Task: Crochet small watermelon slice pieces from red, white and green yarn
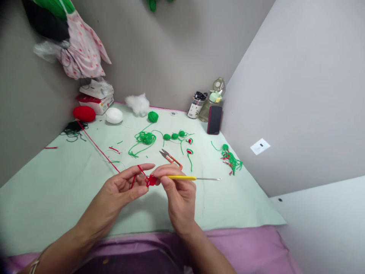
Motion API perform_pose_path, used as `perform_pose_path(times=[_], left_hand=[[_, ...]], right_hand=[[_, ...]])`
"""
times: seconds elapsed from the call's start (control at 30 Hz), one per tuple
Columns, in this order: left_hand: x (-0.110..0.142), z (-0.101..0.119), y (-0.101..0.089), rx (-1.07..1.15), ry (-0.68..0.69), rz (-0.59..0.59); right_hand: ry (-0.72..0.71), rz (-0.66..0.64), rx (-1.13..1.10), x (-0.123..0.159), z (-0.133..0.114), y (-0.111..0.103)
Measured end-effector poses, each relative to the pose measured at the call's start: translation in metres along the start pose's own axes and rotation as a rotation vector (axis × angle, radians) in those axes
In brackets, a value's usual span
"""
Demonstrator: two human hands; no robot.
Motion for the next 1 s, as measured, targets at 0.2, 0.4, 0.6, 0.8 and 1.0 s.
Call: perform_pose_path(times=[0.2,0.4,0.6,0.8,1.0], left_hand=[[0.002,0.005,-0.008,-0.107,0.022,0.044],[0.001,0.006,0.001,-0.03,0.023,0.036],[0.003,0.002,-0.004,0.026,0.056,0.148],[0.005,-0.012,0.004,0.199,-0.102,0.127],[0.002,-0.008,-0.003,0.252,-0.157,0.117]], right_hand=[[-0.113,-0.026,0.106,0.001,-0.013,0.005],[-0.187,-0.061,0.239,0.002,-0.026,0.012],[-0.192,-0.058,0.311,0.006,-0.021,0.011],[-0.463,-0.026,0.68,0.027,-0.027,0.016],[-0.105,0.113,0.174,0.006,-0.015,-0.01]])
Point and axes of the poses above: each hand's wrist, its own x-axis away from the middle knuckle, its own y-axis out of the palm, z = x × y, the point moved 8 cm from there along -x, towards the middle knuckle, and after that the axes turned 5 degrees about x, right-handed, at the moved point
